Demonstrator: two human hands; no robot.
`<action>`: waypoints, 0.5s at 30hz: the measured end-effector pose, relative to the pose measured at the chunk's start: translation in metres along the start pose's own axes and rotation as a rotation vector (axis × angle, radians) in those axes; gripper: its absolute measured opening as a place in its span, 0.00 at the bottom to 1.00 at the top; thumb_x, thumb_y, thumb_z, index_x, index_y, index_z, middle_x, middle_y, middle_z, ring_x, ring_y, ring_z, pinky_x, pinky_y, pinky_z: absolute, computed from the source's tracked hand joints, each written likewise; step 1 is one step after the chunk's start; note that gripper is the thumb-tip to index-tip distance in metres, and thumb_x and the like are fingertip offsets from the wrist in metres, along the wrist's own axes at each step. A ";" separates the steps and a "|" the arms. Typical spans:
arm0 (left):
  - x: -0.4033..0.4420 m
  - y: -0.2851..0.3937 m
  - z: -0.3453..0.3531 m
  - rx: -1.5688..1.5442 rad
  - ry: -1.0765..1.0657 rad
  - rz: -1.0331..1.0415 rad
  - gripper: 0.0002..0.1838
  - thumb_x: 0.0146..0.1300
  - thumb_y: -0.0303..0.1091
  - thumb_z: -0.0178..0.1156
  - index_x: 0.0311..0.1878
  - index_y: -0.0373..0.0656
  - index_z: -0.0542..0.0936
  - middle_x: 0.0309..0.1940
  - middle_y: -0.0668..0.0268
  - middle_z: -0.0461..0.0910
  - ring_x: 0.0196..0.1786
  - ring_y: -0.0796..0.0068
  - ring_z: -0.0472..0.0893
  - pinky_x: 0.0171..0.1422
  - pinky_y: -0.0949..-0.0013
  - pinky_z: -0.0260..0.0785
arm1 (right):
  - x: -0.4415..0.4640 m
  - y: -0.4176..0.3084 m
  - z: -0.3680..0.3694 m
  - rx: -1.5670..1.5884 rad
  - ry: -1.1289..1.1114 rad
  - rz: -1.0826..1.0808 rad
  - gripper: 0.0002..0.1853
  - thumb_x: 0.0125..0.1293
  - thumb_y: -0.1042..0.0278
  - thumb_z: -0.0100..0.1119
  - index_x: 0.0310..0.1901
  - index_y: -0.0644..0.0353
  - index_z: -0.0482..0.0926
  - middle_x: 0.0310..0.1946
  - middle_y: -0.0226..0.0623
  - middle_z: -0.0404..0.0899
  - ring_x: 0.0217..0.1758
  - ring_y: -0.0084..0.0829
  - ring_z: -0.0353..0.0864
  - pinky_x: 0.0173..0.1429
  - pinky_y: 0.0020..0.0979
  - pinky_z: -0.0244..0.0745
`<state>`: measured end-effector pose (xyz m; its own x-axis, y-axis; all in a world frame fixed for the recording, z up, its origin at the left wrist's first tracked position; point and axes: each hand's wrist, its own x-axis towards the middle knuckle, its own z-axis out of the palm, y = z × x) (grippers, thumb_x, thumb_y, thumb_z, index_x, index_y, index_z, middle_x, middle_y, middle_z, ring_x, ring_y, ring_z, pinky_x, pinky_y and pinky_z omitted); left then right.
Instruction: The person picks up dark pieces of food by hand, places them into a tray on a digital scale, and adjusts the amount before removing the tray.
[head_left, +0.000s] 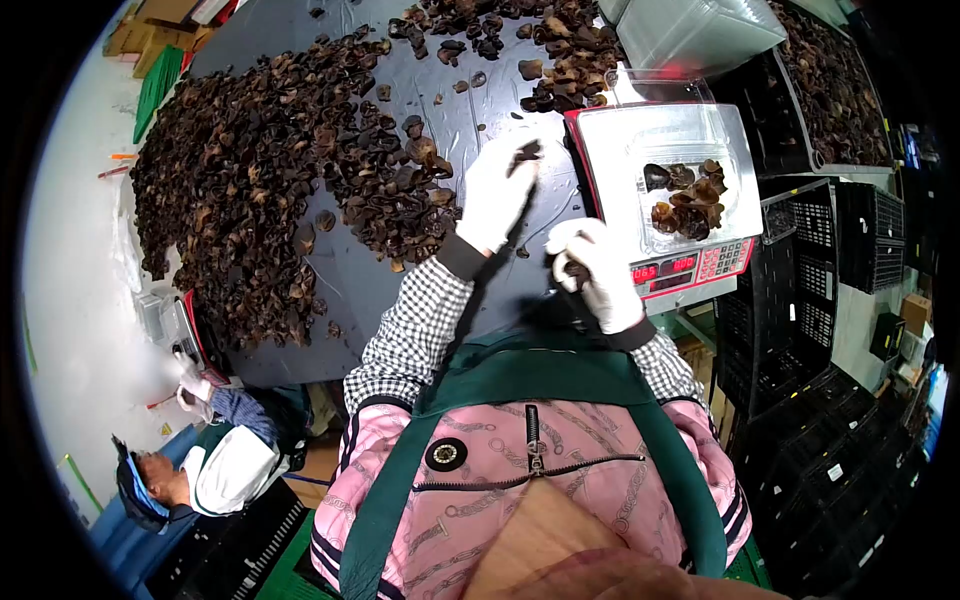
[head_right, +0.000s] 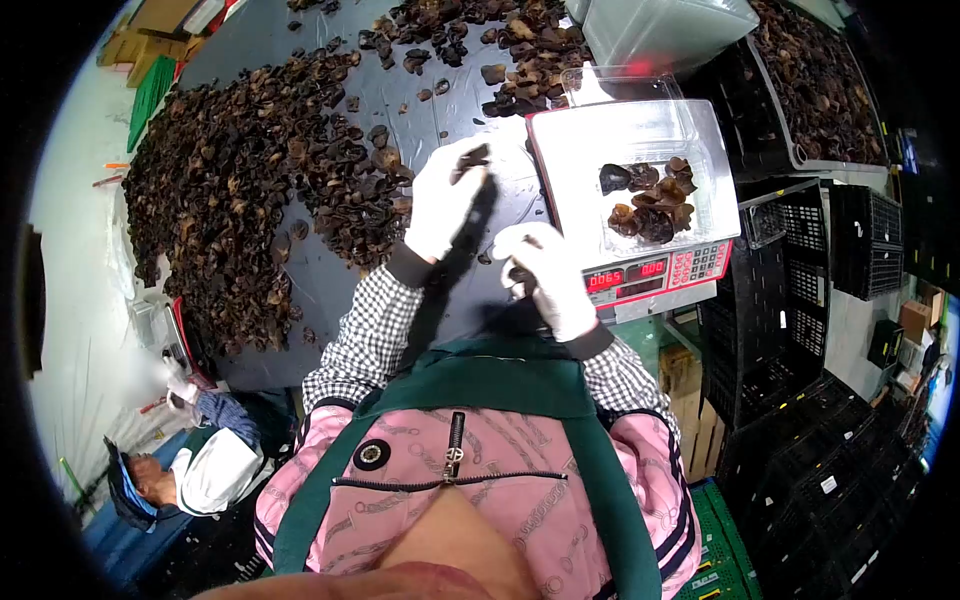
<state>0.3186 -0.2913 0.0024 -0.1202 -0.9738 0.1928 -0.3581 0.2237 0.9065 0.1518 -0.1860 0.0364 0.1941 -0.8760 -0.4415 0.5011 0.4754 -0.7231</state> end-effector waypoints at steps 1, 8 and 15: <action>0.005 0.041 0.004 0.033 -0.028 0.091 0.19 0.62 0.27 0.63 0.57 0.40 0.80 0.49 0.54 0.83 0.54 0.53 0.83 0.59 0.62 0.76 | -0.009 -0.026 -0.001 -0.121 0.068 -0.069 0.07 0.70 0.70 0.57 0.46 0.61 0.80 0.33 0.33 0.83 0.26 0.20 0.78 0.27 0.19 0.68; 0.008 0.093 0.090 -0.176 -0.320 0.310 0.27 0.63 0.36 0.62 0.65 0.37 0.74 0.60 0.51 0.77 0.66 0.51 0.73 0.72 0.55 0.64 | 0.012 -0.108 -0.069 -0.851 0.744 -0.854 0.08 0.68 0.76 0.61 0.48 0.65 0.84 0.44 0.38 0.85 0.47 0.28 0.83 0.55 0.31 0.78; 0.019 -0.014 -0.013 0.794 -0.002 0.218 0.14 0.54 0.29 0.60 0.45 0.45 0.84 0.44 0.53 0.81 0.47 0.53 0.79 0.49 0.53 0.73 | 0.005 -0.105 -0.073 -1.358 0.689 -1.045 0.15 0.67 0.78 0.62 0.55 0.64 0.82 0.53 0.39 0.83 0.55 0.32 0.81 0.62 0.34 0.75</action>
<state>0.3329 -0.3139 -0.0017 -0.2640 -0.9055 0.3324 -0.8747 0.3699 0.3132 0.0383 -0.2339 0.0710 -0.2234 -0.8027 0.5530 -0.8333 -0.1371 -0.5356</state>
